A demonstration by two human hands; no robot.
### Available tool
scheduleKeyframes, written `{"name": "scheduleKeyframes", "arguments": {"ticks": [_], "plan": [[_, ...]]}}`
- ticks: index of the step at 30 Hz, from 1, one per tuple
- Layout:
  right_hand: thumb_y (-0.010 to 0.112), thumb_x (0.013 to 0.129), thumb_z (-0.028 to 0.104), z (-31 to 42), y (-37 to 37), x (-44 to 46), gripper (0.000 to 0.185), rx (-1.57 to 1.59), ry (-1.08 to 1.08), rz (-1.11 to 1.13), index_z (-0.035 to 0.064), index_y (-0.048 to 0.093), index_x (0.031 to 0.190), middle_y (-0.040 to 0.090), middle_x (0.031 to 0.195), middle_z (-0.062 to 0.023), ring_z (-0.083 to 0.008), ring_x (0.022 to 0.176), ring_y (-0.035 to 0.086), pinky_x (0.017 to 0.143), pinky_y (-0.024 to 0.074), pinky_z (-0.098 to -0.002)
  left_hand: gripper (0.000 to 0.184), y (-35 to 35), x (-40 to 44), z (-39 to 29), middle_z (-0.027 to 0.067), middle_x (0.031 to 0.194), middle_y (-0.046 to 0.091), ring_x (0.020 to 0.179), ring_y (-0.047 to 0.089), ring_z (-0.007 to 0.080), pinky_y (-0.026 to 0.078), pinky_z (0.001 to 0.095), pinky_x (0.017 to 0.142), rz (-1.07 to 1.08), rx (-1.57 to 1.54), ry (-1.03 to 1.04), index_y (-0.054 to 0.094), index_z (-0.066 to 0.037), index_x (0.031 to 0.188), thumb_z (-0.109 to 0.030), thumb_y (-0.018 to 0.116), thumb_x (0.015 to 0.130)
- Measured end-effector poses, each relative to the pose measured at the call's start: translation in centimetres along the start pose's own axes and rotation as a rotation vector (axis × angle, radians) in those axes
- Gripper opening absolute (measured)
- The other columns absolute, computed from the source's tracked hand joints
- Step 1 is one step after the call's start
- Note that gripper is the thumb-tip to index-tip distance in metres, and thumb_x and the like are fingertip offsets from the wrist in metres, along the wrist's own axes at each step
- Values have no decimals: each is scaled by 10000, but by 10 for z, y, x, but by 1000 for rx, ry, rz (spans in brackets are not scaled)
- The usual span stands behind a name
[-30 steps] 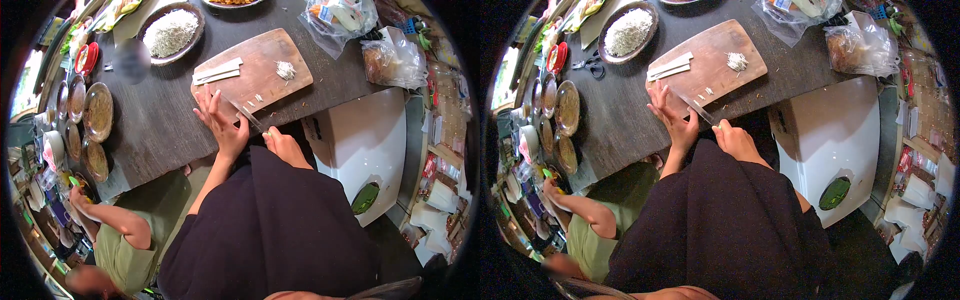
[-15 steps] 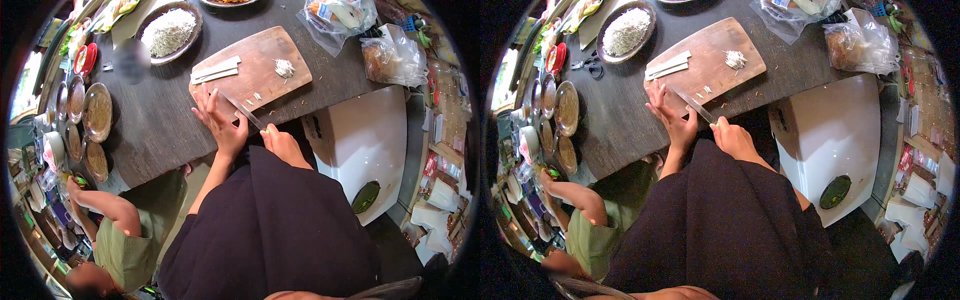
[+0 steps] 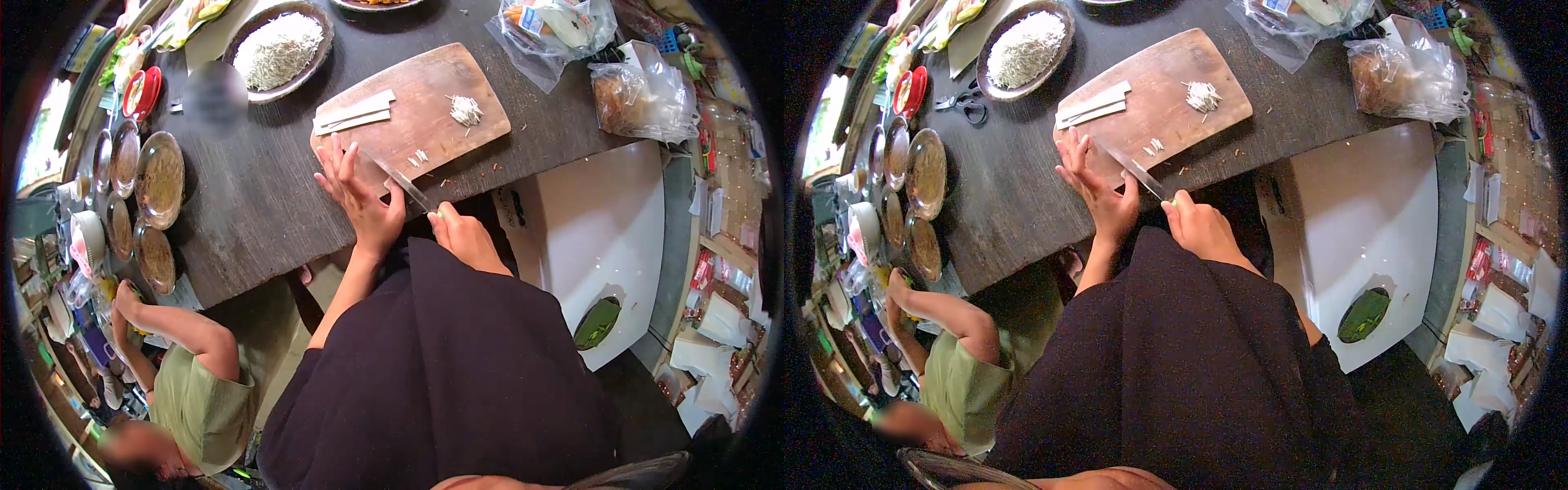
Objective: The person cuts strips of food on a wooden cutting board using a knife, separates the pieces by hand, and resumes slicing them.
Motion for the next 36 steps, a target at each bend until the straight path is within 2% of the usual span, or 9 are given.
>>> {"name": "scheduleKeyframes", "arguments": {"ticks": [4, 14, 16, 17, 23, 25, 36], "plan": [[473, 1039, 285, 1, 0, -1, 296, 12, 27, 34, 13, 465, 925, 593, 709, -296, -516, 729, 595, 595, 416, -559, 811, 0, 0, -1, 212, 1589, 286, 1513, 105, 445, -55, 608, 1179, -3, -1, 13, 306, -104, 1452, -44, 641, 716], [470, 1041, 294, -1, 7, 4, 304, -23, 10, 8, 13, 467, 925, 599, 695, -298, -515, 721, 606, 599, 429, -569, 809, 0, 1, -2, 203, 1588, 288, 1512, 107, 446, -50, 613, 1178, -8, 0, 9, 304, -106, 1450, -54, 650, 720], [483, 1028, 349, 0, 8, 7, 317, -54, -30, -24, 42, 488, 947, 645, 689, -262, -479, 692, 652, 588, 493, -582, 812, 0, 1, -2, 205, 1586, 288, 1512, 106, 445, -47, 617, 1177, -3, 1, 0, 305, -105, 1449, -51, 655, 719], [483, 1028, 349, -4, 10, 6, 317, -53, -33, -25, 42, 488, 947, 645, 689, -262, -479, 692, 652, 588, 493, -582, 812, -1, 1, -2, 205, 1586, 288, 1512, 106, 445, -47, 617, 1177, -5, 2, 2, 305, -105, 1449, -51, 655, 719], [482, 1028, 340, -7, -1, 4, 314, -62, 0, -52, 38, 490, 938, 640, 691, -265, -487, 699, 643, 590, 487, -582, 817, 0, 0, -2, 204, 1585, 287, 1510, 106, 447, -32, 627, 1174, 3, -5, 7, 301, -107, 1450, -61, 686, 731], [472, 1040, 299, -5, -1, 3, 305, -10, -8, -42, 16, 479, 927, 599, 700, -287, -508, 709, 599, 589, 422, -563, 813, 0, 0, -1, 203, 1583, 290, 1508, 109, 449, -29, 631, 1172, -6, -9, 9, 302, -112, 1449, -68, 694, 737], [453, 1043, 304, 3, -2, -2, 310, 47, 38, 43, 12, 478, 943, 599, 724, -302, -528, 746, 593, 616, 410, -578, 807, 1, 0, 1, 201, 1582, 295, 1510, 106, 448, -41, 631, 1171, 6, -2, 5, 305, -111, 1451, -55, 668, 733]]}}
Point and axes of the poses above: each hand's wrist, its own x-axis towards the middle knuckle, its own y-axis out of the palm, z = x × y, the point moved 4 cm from there along x, towards the middle knuckle
